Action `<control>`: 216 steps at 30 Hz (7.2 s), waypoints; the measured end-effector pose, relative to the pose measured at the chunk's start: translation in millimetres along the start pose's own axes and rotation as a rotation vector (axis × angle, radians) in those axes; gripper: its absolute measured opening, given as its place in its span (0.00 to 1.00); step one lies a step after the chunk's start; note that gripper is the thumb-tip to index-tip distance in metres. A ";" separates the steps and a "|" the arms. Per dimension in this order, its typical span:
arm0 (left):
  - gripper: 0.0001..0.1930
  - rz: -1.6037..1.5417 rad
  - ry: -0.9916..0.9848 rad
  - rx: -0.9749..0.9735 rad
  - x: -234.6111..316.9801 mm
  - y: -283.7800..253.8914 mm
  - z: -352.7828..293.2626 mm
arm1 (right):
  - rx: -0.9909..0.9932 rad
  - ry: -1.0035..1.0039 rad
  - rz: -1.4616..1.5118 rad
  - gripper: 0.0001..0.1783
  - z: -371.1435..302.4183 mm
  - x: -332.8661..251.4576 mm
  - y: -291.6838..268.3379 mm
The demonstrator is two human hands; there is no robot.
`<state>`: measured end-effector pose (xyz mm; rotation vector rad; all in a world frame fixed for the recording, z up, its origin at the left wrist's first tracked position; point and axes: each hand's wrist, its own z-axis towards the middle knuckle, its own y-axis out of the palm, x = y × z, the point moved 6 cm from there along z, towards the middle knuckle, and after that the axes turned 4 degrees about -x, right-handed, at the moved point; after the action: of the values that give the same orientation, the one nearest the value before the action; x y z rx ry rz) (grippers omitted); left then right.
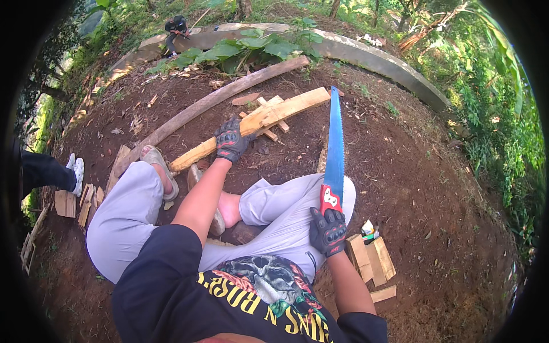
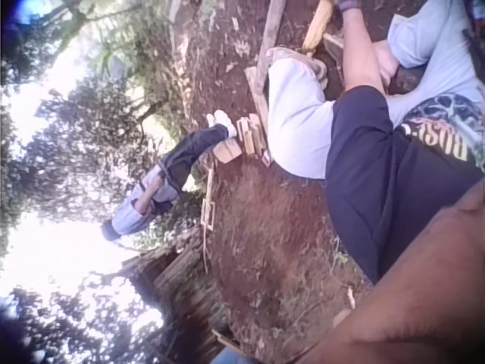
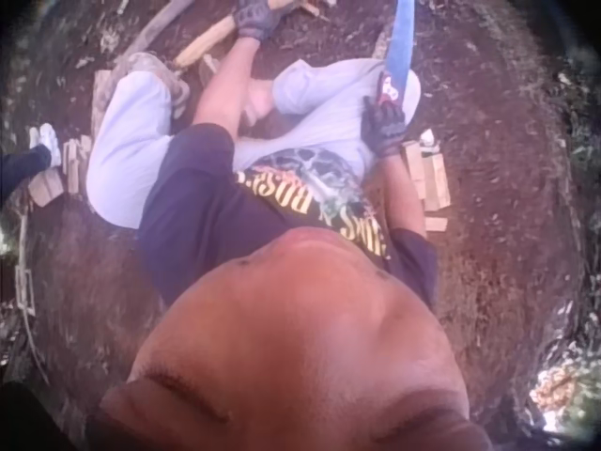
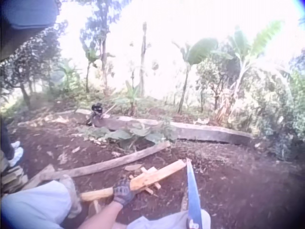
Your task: The person sits on the ground and uses a hand saw to cut a piece of wood resting on a log. They hold the wood with one hand and saw with the other, periodically adjusting the wood's position to continue cutting.
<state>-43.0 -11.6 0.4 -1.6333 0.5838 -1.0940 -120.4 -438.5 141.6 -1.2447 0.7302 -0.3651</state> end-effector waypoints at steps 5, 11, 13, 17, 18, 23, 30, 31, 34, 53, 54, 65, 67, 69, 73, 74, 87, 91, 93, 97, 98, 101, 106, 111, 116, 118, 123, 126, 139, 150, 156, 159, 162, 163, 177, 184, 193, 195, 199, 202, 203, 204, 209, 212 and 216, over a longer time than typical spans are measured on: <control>0.51 0.032 -0.072 -0.039 10.4 1.7 4.9 | 0.030 -0.018 0.005 0.24 3.9 -1.8 -0.9; 0.58 0.151 -0.010 -0.168 4.2 11.5 11.9 | 0.038 -0.004 -0.002 0.23 1.6 -4.8 -0.7; 0.55 0.179 -0.033 -0.163 0.1 15.4 16.5 | 0.050 -0.007 0.007 0.23 2.4 -5.9 -0.6; 0.57 0.215 -0.055 -0.200 -34.3 13.1 26.9 | 0.037 0.003 0.032 0.23 7.7 -8.6 -0.8; 0.58 0.201 -0.055 -0.288 -11.4 21.5 18.6 | 0.058 0.012 0.042 0.23 -2.5 0.1 -6.2; 0.64 0.224 -0.099 -0.478 -3.7 17.6 14.9 | 0.099 0.206 -0.030 0.21 -13.1 13.2 -1.3; 0.66 0.216 -0.086 -0.504 -16.5 21.3 22.5 | 0.227 0.826 -0.302 0.21 -98.0 79.2 3.4; 0.66 0.222 -0.087 -0.486 -14.7 24.5 21.5 | 0.209 0.798 -0.388 0.22 -123.1 90.0 5.6; 0.66 0.201 -0.049 -0.531 -24.9 35.3 30.5 | 0.016 0.805 -0.413 0.28 -163.7 114.4 25.1; 0.62 0.207 0.016 -0.451 -23.1 16.3 30.7 | -0.194 0.588 -0.206 0.33 -161.0 173.5 49.6; 0.62 0.219 0.017 -0.453 -20.1 18.6 27.6 | -0.167 0.591 -0.215 0.31 -163.4 172.2 47.2; 0.60 0.240 -0.027 -0.459 -8.6 17.0 26.0 | -0.187 0.572 -0.271 0.31 -169.1 180.7 57.2; 0.60 0.279 -0.040 -0.435 -14.0 17.4 28.7 | -0.198 0.570 -0.255 0.31 -166.3 180.7 57.3; 0.62 0.259 -0.098 -0.481 -14.8 22.3 29.4 | -0.212 0.579 -0.251 0.31 -165.1 182.7 58.5; 0.68 0.399 -0.164 -0.659 -17.9 17.0 34.8 | -0.238 0.590 -0.223 0.32 -163.8 183.9 58.4; 0.68 0.477 -0.201 -0.707 -9.6 18.9 33.2 | -0.245 0.596 -0.221 0.31 -165.9 181.8 59.3; 0.59 0.416 0.124 -0.673 122.7 -70.4 29.3 | -0.204 0.558 -0.236 0.26 -165.2 182.8 63.5; 0.56 0.490 0.090 -0.783 95.5 -66.6 57.0 | -0.275 0.614 -0.212 0.28 -163.8 179.5 61.4; 0.57 0.612 0.114 -0.922 133.9 -78.9 76.0 | -0.272 0.633 -0.184 0.29 -156.5 190.6 62.6; 0.59 0.588 0.142 -0.889 148.8 -88.5 95.3 | -0.234 0.576 -0.177 0.30 -160.8 178.2 56.0; 0.59 0.592 0.213 -0.834 137.6 -84.8 110.1 | -0.254 0.574 -0.178 0.30 -156.1 177.6 59.2; 0.55 0.584 0.354 -0.867 178.1 -96.1 121.6 | -0.253 0.625 -0.228 0.31 -171.3 179.4 62.6; 0.55 0.539 0.560 -0.848 150.5 -100.2 129.3 | -0.296 0.648 -0.267 0.31 -161.1 181.6 71.3; 0.65 0.419 0.580 -0.935 97.9 -27.4 113.4 | -0.333 0.559 -0.452 0.27 -189.4 214.2 83.0; 0.64 0.281 0.583 -0.698 21.6 14.5 83.8 | -0.569 0.975 -0.070 0.16 -46.5 160.5 -16.5; 0.64 0.159 0.559 -0.569 10.7 29.0 75.9 | -0.318 1.091 -0.025 0.22 -26.9 156.8 -72.4; 0.56 -0.053 0.508 -0.532 16.2 28.1 68.5 | 0.190 1.088 -0.008 0.28 10.9 163.3 -227.1; 0.53 0.002 0.471 -0.550 7.6 38.4 70.9 | 0.373 1.261 0.318 0.26 96.4 107.7 -266.9; 0.55 -0.052 0.390 -0.535 -108.1 -16.4 85.4 | 0.313 0.687 0.187 0.23 237.3 -1.5 -214.6; 0.48 -0.186 0.271 -0.397 -95.6 -34.6 77.0 | 0.203 0.854 0.352 0.23 253.8 -27.9 -202.0; 0.44 -0.067 0.390 -0.268 -68.1 -18.0 104.8 | 0.193 0.761 0.223 0.22 248.1 -33.2 -205.8; 0.43 -0.049 0.425 -0.232 -58.9 -11.3 113.5 | 0.167 0.823 0.254 0.22 245.2 -42.1 -203.1; 0.44 -0.083 0.433 -0.320 -45.3 -13.8 119.6 | 0.106 0.835 0.217 0.23 236.2 -44.7 -202.1; 0.45 -0.080 0.429 -0.351 -40.1 -14.5 121.0 | 0.082 0.827 0.195 0.23 233.8 -45.0 -201.1; 0.52 0.172 0.349 -0.465 -25.7 4.7 144.3 | 0.073 0.793 0.234 0.21 223.1 -39.0 -195.3; 0.45 0.237 0.458 -0.573 -42.3 -0.4 103.1 | 0.017 0.789 0.218 0.20 225.1 -31.3 -181.8; 0.50 0.147 0.537 -0.434 -56.0 -0.6 52.7 | 0.040 0.798 0.339 0.19 249.9 -30.2 -150.3; 0.48 0.152 0.504 -0.442 -51.0 7.3 53.1 | 0.033 0.776 0.364 0.19 254.4 -32.3 -135.7; 0.55 0.116 0.446 -0.532 -31.7 -2.0 59.4 | 0.057 0.775 0.483 0.23 261.3 -42.8 -97.4; 0.60 0.103 0.472 -0.447 -19.1 -6.9 62.7 | 0.050 0.752 0.542 0.26 279.6 -57.9 -57.9; 0.61 0.120 0.458 -0.439 -18.5 -2.5 65.7 | 0.047 0.766 0.583 0.27 286.2 -60.5 -39.6; 0.62 0.139 0.444 -0.432 -22.0 2.2 68.1 | 0.043 0.779 0.627 0.28 291.6 -63.0 -19.9; 0.57 0.144 0.431 -0.475 -20.8 15.2 73.6 | -0.020 0.731 0.638 0.28 281.6 -65.1 53.9; 0.52 0.081 0.418 -0.486 -23.7 9.6 72.3 | -0.052 0.752 0.623 0.27 273.7 -68.8 64.2; 0.47 0.044 0.416 -0.473 -23.8 12.3 74.9 | -0.061 0.788 0.638 0.26 261.3 -71.4 51.0</control>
<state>13.1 39.6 -23.3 -1.7817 1.2190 -1.3439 -1.8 -189.8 150.8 -0.8332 1.7637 -0.2945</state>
